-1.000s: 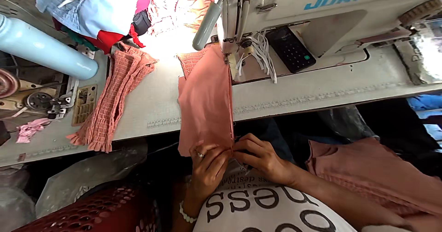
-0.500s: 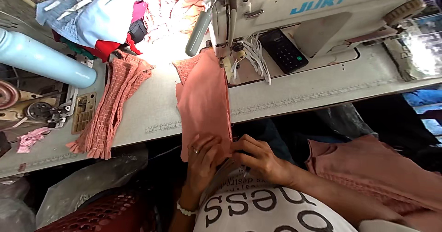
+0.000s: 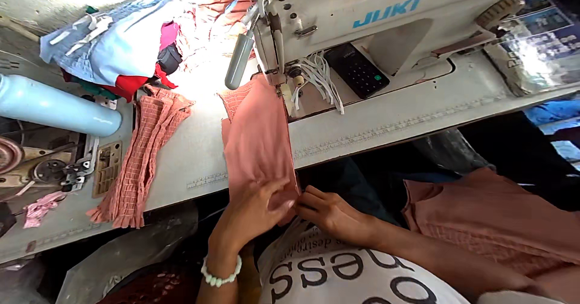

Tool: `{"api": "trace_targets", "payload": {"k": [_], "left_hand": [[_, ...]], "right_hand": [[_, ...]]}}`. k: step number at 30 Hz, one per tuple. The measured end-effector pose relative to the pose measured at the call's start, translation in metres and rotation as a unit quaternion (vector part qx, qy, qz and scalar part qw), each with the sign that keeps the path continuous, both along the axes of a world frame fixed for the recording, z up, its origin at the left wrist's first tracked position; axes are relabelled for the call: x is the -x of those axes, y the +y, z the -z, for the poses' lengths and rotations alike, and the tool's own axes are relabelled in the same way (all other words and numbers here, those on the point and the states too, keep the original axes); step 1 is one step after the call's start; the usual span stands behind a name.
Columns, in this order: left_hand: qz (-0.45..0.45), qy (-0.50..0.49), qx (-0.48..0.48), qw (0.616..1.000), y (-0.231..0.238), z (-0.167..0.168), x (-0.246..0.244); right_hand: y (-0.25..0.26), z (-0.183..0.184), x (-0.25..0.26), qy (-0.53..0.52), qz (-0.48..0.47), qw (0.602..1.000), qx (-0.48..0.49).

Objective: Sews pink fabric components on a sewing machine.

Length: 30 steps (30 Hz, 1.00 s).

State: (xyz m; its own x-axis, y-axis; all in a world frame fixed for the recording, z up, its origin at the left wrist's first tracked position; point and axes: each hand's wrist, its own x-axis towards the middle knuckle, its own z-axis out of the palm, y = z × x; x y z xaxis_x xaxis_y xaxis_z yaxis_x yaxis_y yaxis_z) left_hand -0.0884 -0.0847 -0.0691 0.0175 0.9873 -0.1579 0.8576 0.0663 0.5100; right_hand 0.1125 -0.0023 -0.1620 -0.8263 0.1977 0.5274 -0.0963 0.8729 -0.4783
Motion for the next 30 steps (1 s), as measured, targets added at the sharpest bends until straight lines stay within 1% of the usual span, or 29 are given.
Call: {"api": "trace_targets", "payload": {"k": [1, 2, 4, 7, 10, 13, 17, 20, 23, 26, 30], "left_hand": [[-0.029, 0.013, -0.005, 0.999, 0.016, -0.006, -0.004], [-0.064, 0.032, -0.035, 0.997, 0.033, -0.006, -0.009], [-0.141, 0.048, -0.083, 0.985, 0.071, 0.008, -0.016], [-0.234, 0.049, -0.084, 0.967, 0.108, 0.035, -0.019], [-0.267, 0.028, -0.131, 0.954, 0.111, 0.055, -0.012], [-0.281, -0.015, -0.174, 0.944, 0.106, 0.061, -0.004], [-0.323, -0.044, -0.162, 0.932, 0.107, 0.058, -0.001], [-0.325, -0.036, -0.111, 0.939, 0.112, 0.05, -0.001], [-0.309, -0.002, -0.097, 0.946, 0.117, 0.046, -0.008], [-0.277, 0.037, -0.133, 0.951, 0.115, 0.05, -0.02], [-0.182, 0.061, -0.209, 0.959, 0.087, 0.065, -0.037]], "right_hand": [[0.0, 0.0, 0.0, 0.0, -0.005, 1.0, -0.011], [-0.001, -0.001, 0.001, 0.002, -0.008, 1.0, -0.025], [-0.002, -0.003, 0.0, 0.007, -0.009, 0.999, -0.053], [-0.002, -0.006, -0.003, 0.016, -0.006, 0.997, -0.071], [0.0, -0.006, -0.006, 0.026, -0.01, 0.997, -0.072], [0.001, -0.003, -0.007, 0.037, -0.014, 0.997, -0.065], [0.0, -0.001, -0.003, 0.044, -0.02, 0.997, -0.053], [0.002, 0.0, -0.004, 0.034, -0.033, 0.999, -0.025], [0.002, 0.005, -0.004, 0.046, -0.034, 0.998, 0.009], [0.003, 0.006, -0.005, 0.052, -0.027, 0.998, 0.023], [0.006, 0.009, -0.013, 0.061, -0.012, 0.997, 0.041]]}}
